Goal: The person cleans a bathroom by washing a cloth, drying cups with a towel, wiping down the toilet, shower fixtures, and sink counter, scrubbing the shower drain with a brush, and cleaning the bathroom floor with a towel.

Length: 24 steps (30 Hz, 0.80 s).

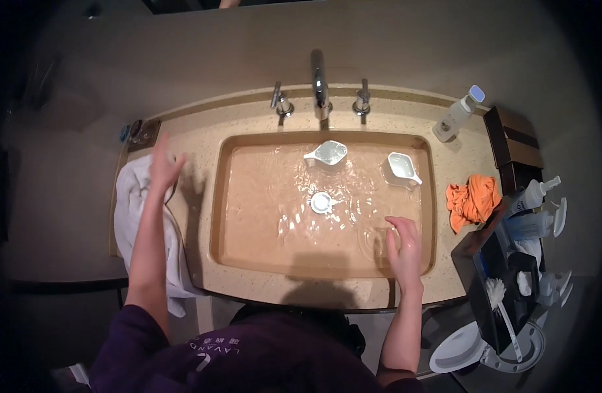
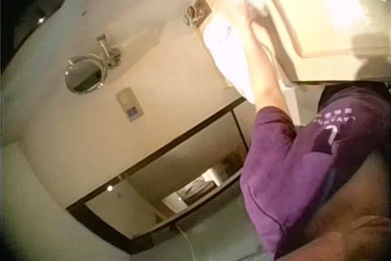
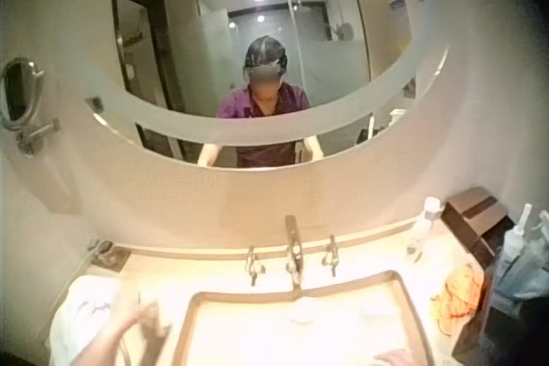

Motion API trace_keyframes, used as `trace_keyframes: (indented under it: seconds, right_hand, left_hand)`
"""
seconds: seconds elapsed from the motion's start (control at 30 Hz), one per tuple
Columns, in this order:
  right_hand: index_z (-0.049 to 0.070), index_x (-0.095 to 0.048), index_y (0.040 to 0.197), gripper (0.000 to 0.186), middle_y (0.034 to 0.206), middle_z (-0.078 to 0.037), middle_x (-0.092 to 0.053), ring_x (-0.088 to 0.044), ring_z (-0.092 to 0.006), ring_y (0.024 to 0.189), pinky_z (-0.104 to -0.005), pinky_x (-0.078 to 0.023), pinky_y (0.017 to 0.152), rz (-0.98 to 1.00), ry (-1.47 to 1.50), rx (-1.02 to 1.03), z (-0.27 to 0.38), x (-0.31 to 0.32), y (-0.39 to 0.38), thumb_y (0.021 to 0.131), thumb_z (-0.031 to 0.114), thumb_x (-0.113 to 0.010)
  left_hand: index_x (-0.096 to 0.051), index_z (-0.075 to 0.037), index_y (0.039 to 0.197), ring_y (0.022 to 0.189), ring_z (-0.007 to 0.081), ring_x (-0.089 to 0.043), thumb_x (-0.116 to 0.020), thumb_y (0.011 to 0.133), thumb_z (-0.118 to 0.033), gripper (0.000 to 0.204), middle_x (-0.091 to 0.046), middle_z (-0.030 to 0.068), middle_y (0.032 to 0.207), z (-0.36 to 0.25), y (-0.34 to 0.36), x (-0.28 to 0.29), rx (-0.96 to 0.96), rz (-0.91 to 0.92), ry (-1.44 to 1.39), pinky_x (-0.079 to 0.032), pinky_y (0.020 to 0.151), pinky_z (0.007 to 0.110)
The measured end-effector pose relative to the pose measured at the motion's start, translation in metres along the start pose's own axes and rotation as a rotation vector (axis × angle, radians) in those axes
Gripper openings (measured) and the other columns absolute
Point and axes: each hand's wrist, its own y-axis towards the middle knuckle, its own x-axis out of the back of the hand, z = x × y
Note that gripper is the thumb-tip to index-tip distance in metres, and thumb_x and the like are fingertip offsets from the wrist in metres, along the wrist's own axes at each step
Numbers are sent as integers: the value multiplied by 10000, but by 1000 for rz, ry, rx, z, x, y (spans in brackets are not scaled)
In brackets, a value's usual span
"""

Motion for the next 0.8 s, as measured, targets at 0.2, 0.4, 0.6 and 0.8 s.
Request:
trace_keyframes:
  seconds: [0.2,0.4,0.6,0.8]
  right_hand:
    - [65,-544,1098,303,967,-199,-538,-539,-325,891,-359,-425,797,563,-181,-117,-34,-99,17,824,164,-460]
    - [45,-512,1132,352,1068,-193,-511,-497,-338,985,-368,-410,852,520,-571,-224,-20,-211,42,829,201,-426]
    - [-14,-522,1101,449,1143,-217,-474,-469,-337,1053,-368,-377,908,592,-593,-142,-32,-230,46,763,281,-495]
    - [4,-512,1136,385,986,-99,-559,-515,-142,872,-239,-407,752,500,139,-420,0,-193,-15,809,207,-516]
  left_hand:
    - [-284,-116,1311,1241,364,-231,-692,667,-225,770,-128,198,1358,71,-90,34,319,-4,353,-278,979,435]
    - [-295,-163,1299,1200,342,-306,-693,669,-253,751,-190,165,1331,103,-117,55,177,-362,140,-298,946,470]
    - [-307,-95,1293,1138,354,-378,-628,724,-398,719,-344,199,1248,188,-132,58,483,-348,64,-335,908,439]
    - [-398,61,1171,1058,347,-446,-586,775,-346,598,-460,243,1136,235,-130,39,389,-126,-185,-352,901,363]
